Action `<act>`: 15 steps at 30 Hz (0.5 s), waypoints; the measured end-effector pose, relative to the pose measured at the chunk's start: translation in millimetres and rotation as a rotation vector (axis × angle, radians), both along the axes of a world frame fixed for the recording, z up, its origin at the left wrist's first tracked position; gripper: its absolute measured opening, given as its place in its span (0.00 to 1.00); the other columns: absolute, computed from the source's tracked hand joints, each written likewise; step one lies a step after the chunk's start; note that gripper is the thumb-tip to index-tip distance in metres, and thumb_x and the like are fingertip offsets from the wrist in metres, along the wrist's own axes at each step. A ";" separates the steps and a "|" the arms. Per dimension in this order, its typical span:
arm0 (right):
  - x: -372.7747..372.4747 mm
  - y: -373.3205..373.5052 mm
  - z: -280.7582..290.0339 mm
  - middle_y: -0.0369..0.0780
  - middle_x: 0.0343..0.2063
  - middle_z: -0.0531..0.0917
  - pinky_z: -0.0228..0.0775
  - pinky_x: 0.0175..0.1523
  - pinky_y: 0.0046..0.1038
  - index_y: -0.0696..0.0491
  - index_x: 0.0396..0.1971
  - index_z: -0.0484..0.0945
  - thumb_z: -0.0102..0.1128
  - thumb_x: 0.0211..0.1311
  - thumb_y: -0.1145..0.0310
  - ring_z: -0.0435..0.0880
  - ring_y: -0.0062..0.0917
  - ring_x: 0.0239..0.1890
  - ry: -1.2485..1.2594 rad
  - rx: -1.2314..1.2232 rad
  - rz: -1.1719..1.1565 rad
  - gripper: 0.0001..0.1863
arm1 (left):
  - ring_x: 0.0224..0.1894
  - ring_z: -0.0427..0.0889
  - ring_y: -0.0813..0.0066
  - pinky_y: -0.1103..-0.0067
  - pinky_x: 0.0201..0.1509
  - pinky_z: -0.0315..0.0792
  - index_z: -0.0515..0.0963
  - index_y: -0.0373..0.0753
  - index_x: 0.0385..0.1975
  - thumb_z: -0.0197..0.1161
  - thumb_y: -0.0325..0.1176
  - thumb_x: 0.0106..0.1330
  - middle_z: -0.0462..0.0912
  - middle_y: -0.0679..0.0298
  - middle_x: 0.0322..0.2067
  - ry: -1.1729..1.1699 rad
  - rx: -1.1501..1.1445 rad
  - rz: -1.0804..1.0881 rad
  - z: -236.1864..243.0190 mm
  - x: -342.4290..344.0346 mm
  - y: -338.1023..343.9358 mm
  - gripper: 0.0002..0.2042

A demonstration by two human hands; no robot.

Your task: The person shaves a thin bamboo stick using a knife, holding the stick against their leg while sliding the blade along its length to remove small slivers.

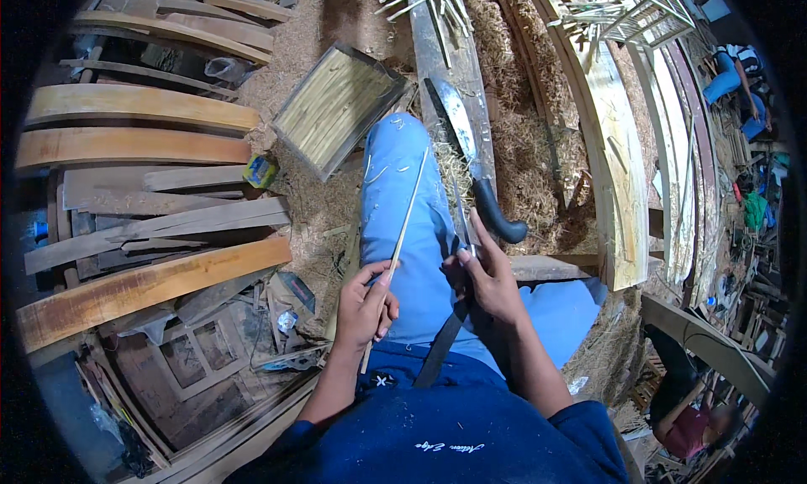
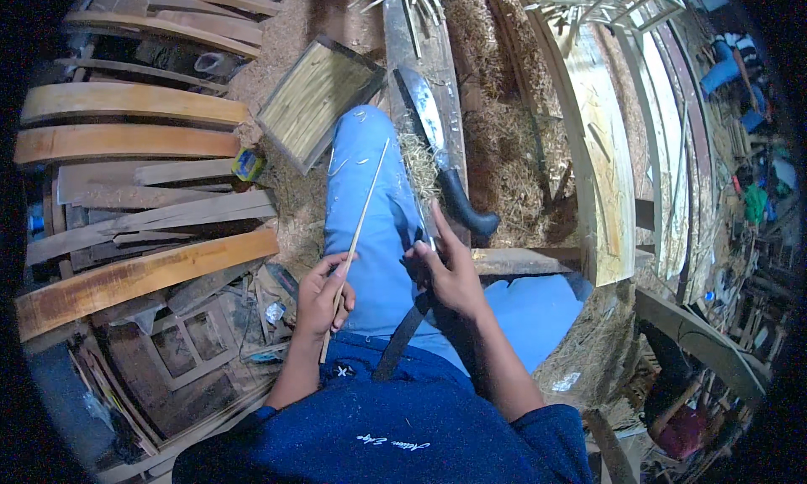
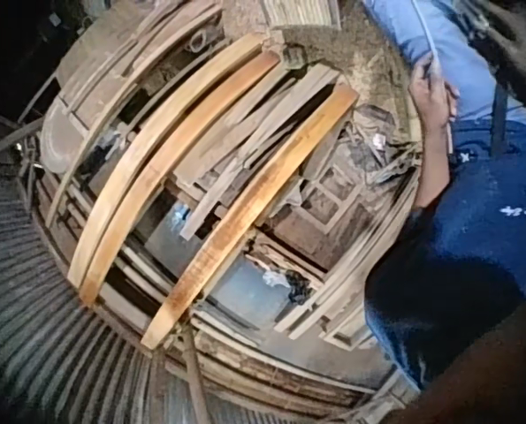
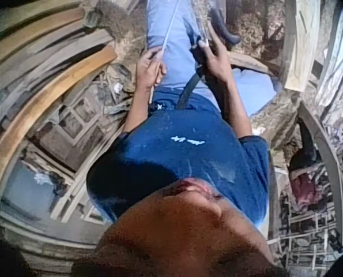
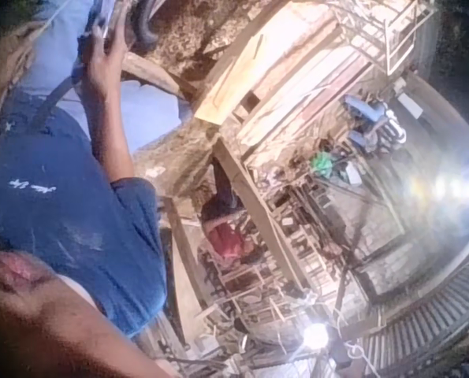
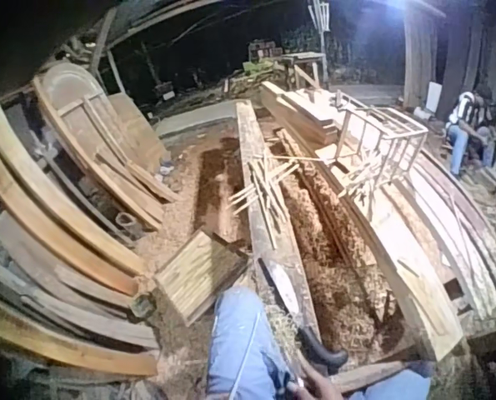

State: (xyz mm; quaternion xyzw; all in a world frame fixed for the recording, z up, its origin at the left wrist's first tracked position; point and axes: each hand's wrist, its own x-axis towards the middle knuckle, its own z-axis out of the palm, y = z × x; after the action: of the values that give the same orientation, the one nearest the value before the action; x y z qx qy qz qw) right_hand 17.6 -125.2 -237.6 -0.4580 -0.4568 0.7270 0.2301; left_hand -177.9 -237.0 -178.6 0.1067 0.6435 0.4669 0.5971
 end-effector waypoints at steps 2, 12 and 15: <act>1.6 -3.0 -7.0 0.36 0.29 0.84 0.72 0.36 0.22 0.60 0.58 0.73 0.55 0.73 0.64 0.78 0.15 0.30 0.102 -0.065 -0.022 0.20 | 0.06 0.64 0.85 0.85 0.08 0.55 0.73 0.36 0.55 0.53 0.36 0.75 0.76 0.63 0.15 0.022 -0.011 -0.020 0.9 1.0 1.4 0.14; -13.2 0.9 -3.4 0.41 0.19 0.78 0.67 0.31 0.31 0.59 0.40 0.76 0.58 0.70 0.56 0.75 0.25 0.22 -0.189 0.128 0.153 0.18 | 0.06 0.64 0.85 0.86 0.08 0.54 0.68 0.40 0.60 0.50 0.36 0.77 0.76 0.61 0.15 0.121 0.016 0.041 6.6 14.2 12.7 0.16; -26.5 6.0 9.9 0.47 0.19 0.77 0.69 0.32 0.36 0.58 0.44 0.75 0.58 0.69 0.56 0.80 0.34 0.24 -0.207 0.271 0.191 0.18 | 0.06 0.63 0.85 0.86 0.08 0.54 0.66 0.41 0.62 0.51 0.36 0.76 0.76 0.61 0.15 0.136 0.052 0.014 9.3 12.8 20.5 0.18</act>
State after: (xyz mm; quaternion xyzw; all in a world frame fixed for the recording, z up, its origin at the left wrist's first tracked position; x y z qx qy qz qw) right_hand -8.8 -119.1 -227.8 -0.4495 -0.6133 0.6264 0.1715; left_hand -165.1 -216.5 -169.3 0.1491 0.6710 0.4795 0.5455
